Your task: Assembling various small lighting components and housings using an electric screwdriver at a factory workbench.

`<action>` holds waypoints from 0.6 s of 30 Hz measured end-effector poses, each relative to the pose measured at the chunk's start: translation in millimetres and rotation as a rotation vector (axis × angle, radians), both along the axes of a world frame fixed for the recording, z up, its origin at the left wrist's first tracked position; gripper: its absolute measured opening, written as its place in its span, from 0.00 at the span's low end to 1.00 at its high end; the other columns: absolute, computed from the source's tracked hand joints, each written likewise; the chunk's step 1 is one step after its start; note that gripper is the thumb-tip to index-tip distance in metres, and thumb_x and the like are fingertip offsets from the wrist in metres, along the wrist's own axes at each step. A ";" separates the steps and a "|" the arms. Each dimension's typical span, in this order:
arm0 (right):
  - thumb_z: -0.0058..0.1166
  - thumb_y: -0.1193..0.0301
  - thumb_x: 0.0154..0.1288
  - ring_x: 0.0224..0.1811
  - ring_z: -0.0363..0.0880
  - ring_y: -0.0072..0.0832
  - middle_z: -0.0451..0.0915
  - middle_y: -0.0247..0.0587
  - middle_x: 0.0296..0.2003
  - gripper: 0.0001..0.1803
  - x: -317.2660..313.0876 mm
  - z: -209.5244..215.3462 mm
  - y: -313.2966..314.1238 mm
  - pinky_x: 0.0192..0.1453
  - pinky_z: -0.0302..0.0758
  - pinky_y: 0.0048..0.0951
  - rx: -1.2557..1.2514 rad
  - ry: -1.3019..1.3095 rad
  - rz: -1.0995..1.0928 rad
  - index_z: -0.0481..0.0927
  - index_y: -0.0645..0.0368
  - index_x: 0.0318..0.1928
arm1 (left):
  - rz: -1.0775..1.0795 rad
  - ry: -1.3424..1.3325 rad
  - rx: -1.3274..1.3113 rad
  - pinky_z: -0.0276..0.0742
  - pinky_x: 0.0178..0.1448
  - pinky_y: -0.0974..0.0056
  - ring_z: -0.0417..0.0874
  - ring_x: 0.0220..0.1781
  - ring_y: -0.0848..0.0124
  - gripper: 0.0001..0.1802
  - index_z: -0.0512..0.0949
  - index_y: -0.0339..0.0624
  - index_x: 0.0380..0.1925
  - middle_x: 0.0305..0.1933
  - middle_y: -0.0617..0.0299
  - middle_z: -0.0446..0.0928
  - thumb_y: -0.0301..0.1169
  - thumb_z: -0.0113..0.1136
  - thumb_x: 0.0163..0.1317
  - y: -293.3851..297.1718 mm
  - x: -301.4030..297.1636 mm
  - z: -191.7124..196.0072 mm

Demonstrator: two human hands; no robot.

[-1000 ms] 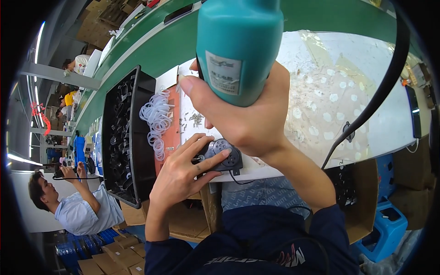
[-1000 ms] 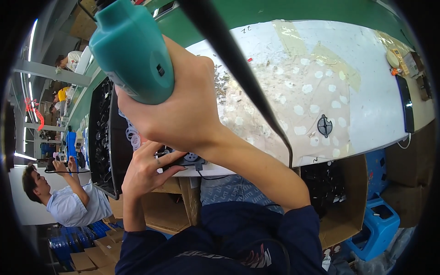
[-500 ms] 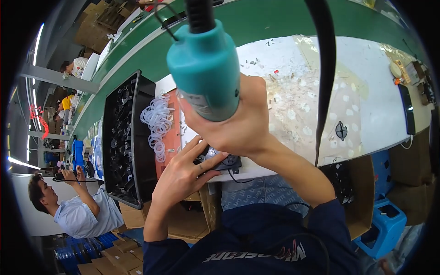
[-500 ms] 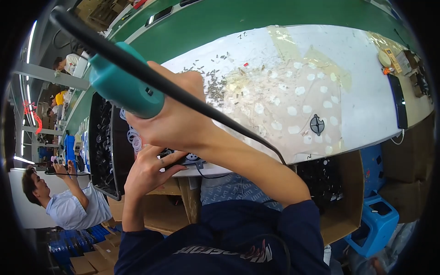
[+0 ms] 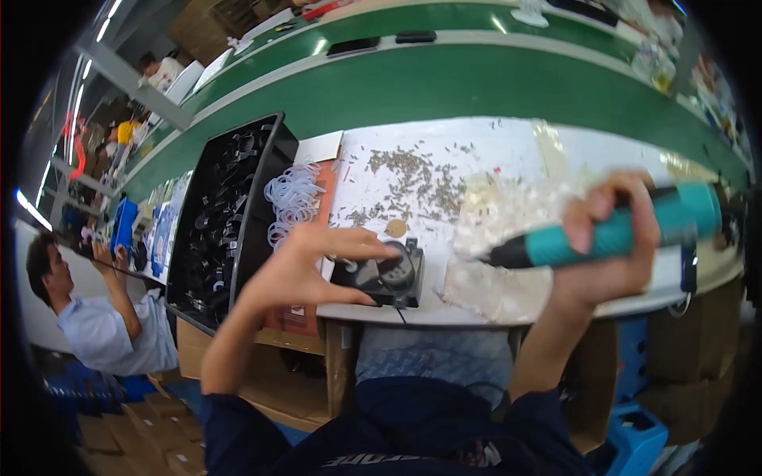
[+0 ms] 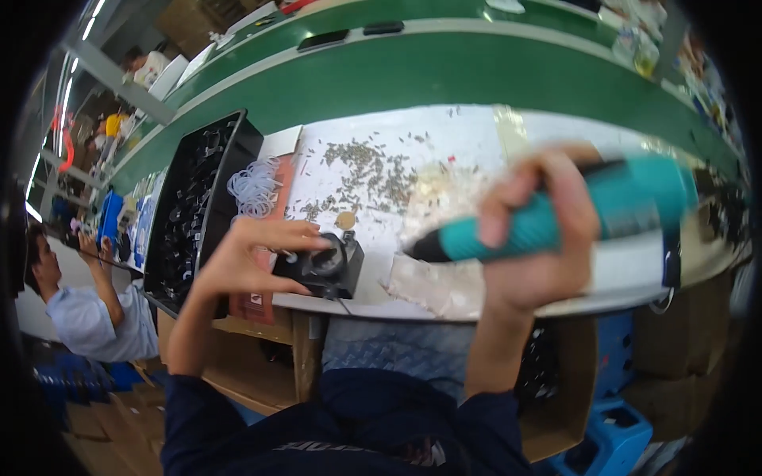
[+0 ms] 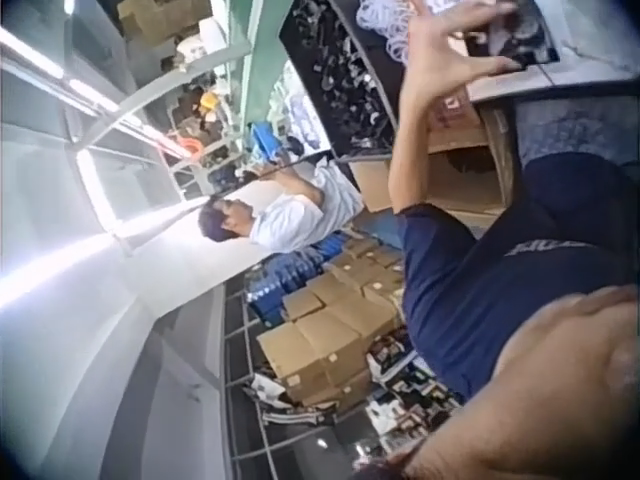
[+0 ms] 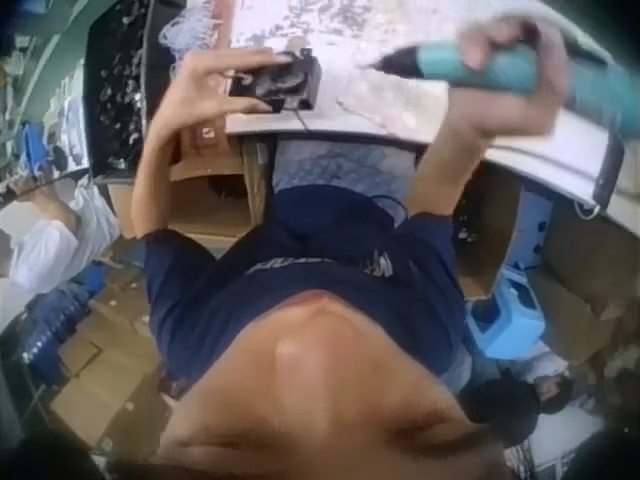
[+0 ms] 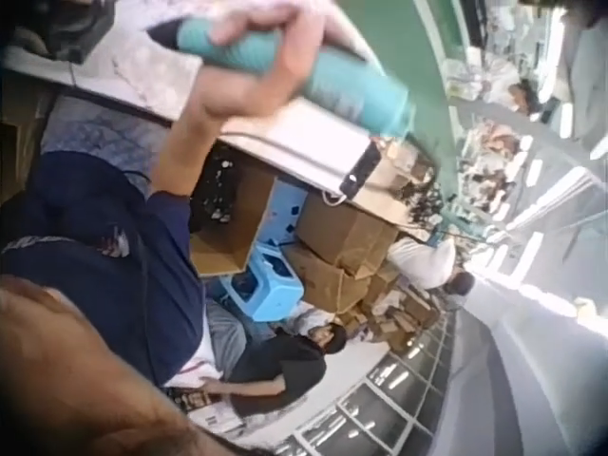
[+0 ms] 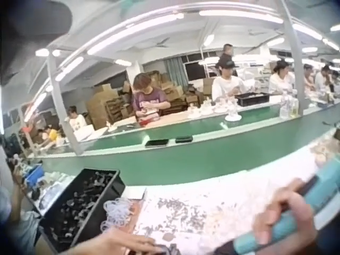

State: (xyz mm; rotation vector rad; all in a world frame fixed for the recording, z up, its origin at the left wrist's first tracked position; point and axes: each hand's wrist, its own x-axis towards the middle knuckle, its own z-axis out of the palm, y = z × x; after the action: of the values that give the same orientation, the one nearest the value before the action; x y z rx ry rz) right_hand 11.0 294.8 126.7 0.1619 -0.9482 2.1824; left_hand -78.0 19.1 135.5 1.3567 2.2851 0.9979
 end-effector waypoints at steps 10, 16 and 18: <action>0.42 0.66 0.67 0.13 0.60 0.20 0.67 0.37 0.26 0.10 42.7 -12.0 16.7 0.18 0.59 0.20 -0.011 0.062 -0.213 0.68 0.60 0.39 | 1.079 0.053 0.584 0.76 0.49 0.64 0.83 0.44 0.65 0.40 0.80 0.52 0.53 0.42 0.52 0.83 0.49 0.79 0.35 16.4 -254.6 1.3; 0.43 0.70 0.65 0.12 0.62 0.21 0.68 0.37 0.25 0.07 62.6 -24.0 -2.2 0.17 0.63 0.20 0.216 -0.062 -0.181 0.66 0.60 0.41 | 1.026 0.342 -0.046 0.76 0.56 0.56 0.82 0.46 0.52 0.29 0.84 0.44 0.42 0.40 0.49 0.83 0.49 0.73 0.40 11.0 -294.8 -70.0; 0.43 0.70 0.65 0.12 0.62 0.21 0.68 0.37 0.25 0.07 65.7 -24.1 -1.4 0.18 0.62 0.19 0.296 -0.076 -0.238 0.67 0.59 0.40 | 0.936 0.428 -0.145 0.78 0.52 0.56 0.83 0.44 0.52 0.26 0.84 0.45 0.42 0.39 0.47 0.82 0.49 0.69 0.45 8.6 -287.4 -44.4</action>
State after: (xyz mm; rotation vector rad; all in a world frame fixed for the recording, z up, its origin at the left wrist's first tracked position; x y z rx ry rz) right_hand 76.6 293.4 102.6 0.1000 -1.2643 1.8356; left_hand -365.4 27.7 91.0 0.4014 3.3431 0.7601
